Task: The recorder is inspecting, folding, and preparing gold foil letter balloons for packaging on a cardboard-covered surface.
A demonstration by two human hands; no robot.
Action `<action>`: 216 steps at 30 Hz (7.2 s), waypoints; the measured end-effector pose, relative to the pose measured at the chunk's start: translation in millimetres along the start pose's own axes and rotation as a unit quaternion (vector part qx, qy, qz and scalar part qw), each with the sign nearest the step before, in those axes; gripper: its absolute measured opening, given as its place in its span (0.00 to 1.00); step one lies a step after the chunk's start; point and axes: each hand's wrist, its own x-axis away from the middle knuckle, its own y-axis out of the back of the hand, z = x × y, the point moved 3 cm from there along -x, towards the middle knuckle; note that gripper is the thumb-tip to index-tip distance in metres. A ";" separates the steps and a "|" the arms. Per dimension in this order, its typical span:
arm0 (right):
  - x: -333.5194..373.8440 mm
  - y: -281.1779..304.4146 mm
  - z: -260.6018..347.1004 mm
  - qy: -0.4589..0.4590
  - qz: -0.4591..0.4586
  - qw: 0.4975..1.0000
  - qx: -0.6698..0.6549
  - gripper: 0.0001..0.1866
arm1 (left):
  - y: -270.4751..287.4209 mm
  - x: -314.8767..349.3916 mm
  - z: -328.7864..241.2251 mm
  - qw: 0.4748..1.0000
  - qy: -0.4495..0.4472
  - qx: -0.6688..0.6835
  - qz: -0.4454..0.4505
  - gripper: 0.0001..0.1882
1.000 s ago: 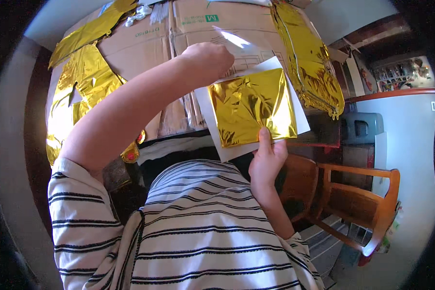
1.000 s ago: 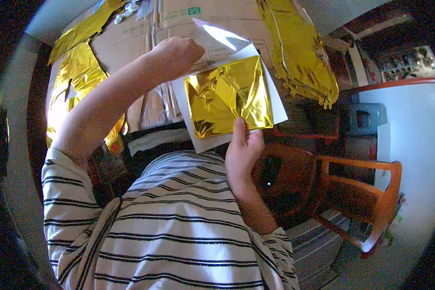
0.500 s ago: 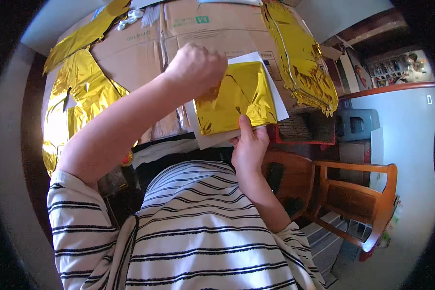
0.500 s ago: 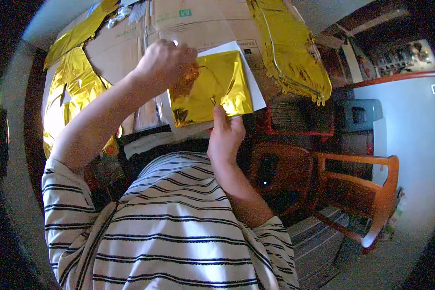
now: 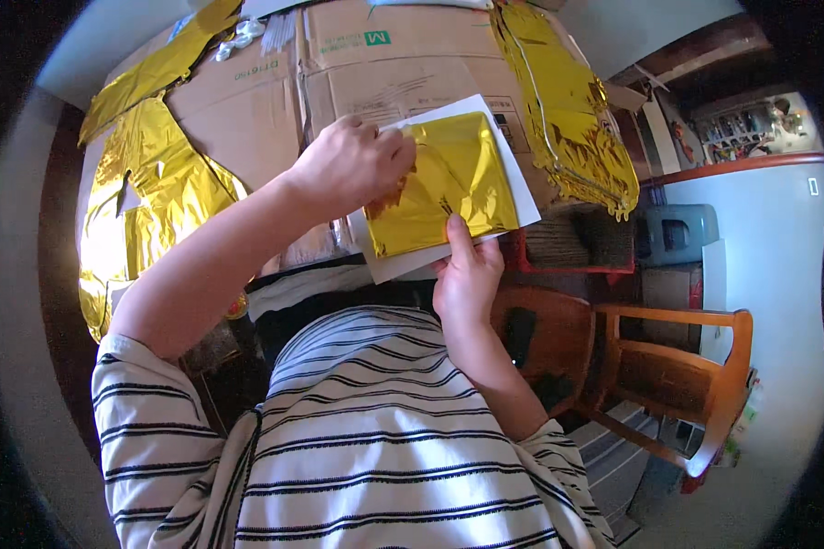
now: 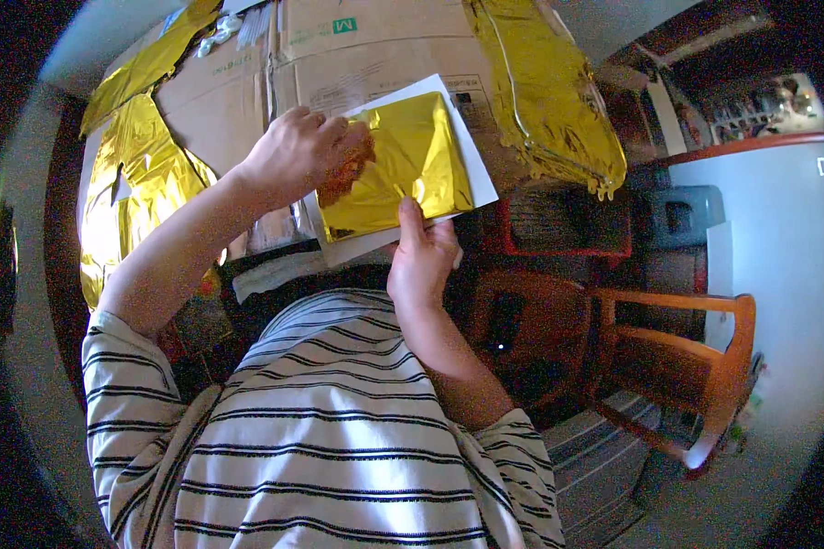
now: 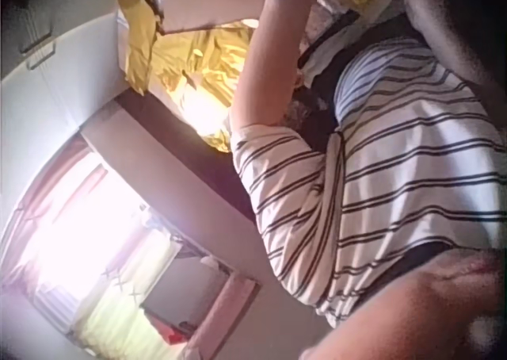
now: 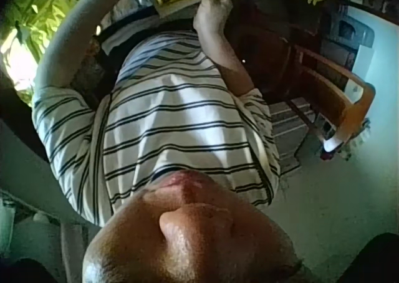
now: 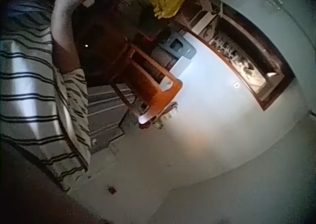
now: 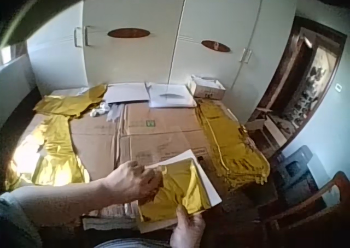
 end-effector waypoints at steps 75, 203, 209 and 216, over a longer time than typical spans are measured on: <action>-178.7 -437.0 -66.5 0.334 0.420 0.577 0.616 0.11 | 221.9 102.1 18.7 0.589 0.251 0.565 -0.520 0.13; -23.0 48.1 65.5 0.382 0.072 0.764 0.515 0.23 | -20.6 32.4 -37.5 0.958 0.222 0.169 0.065 0.41; 0.6 62.0 12.0 -0.181 0.109 0.977 0.006 0.13 | -10.0 37.4 -54.2 0.955 0.211 0.200 0.057 0.44; 22.9 50.2 13.2 -0.214 0.130 0.968 -0.008 0.14 | 16.1 54.6 -68.7 0.921 0.231 0.313 -0.009 0.39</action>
